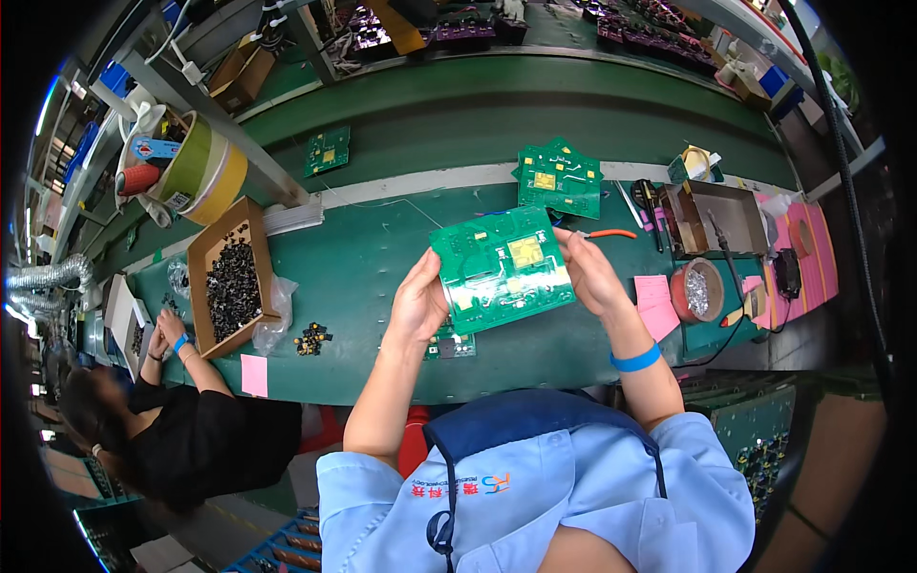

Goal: The person assembles green circuit boards at a factory workstation. They pick up boards, use a soldering iron to attach components, and use pliers to trim wires. The person handles multiple boards, stacking them on the table as they work.

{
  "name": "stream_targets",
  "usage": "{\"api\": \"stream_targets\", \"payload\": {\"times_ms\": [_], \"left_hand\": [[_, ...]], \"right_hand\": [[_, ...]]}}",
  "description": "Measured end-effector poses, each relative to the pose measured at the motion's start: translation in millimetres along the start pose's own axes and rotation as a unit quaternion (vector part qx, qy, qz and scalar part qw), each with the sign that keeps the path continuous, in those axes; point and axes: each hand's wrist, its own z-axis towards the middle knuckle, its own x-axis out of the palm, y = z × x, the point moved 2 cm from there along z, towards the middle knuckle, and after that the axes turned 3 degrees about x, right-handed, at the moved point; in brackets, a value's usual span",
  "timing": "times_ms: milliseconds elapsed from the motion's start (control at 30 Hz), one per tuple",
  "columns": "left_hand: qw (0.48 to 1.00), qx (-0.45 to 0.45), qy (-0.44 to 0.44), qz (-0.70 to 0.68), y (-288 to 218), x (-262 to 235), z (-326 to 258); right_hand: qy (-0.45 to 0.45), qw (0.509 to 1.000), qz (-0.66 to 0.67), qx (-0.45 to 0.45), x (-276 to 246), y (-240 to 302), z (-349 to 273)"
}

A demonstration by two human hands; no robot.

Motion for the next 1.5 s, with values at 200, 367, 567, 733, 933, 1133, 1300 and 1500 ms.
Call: {"api": "stream_targets", "payload": {"times_ms": [200, 367, 567, 733, 933, 1133, 1300, 1500], "left_hand": [[0.999, 0.027, -0.015, 0.019, 0.6, -3.6, -2.9], [1.0, 0.014, -0.024, 0.009, 3.8, -3.5, -1.6], [1.0, -0.001, -0.025, -0.008, 6.9, -7.7, 1.3], [0.997, -0.039, -0.054, -0.036, 9.7, -19.3, 4.2], [0.994, -0.062, -0.079, -0.053, 13.8, -23.0, 4.9], [0.993, -0.072, -0.065, -0.062, 14.7, -27.0, 4.2], [0.993, -0.07, -0.066, -0.067, 15.6, -33.1, 3.6], [0.992, -0.072, -0.051, -0.094, 14.3, -27.2, 1.1]], "right_hand": [[0.016, 1.0, -0.02, 0.017, 12.0, 2.3, -9.0], [-0.014, 0.997, -0.079, -0.003, 13.9, 6.4, -10.6], [-0.047, 0.996, -0.081, -0.012, 11.6, 4.6, -11.7], [-0.039, 0.996, -0.083, 0.013, 8.8, 1.1, -9.4], [-0.062, 0.995, -0.066, 0.03, 3.9, -9.4, -3.4], [-0.065, 0.996, -0.057, 0.037, 0.9, -17.3, -0.5], [-0.066, 0.995, -0.06, 0.035, 0.9, -20.7, 1.8], [-0.064, 0.997, -0.019, 0.046, -0.1, -22.3, 2.4]]}}
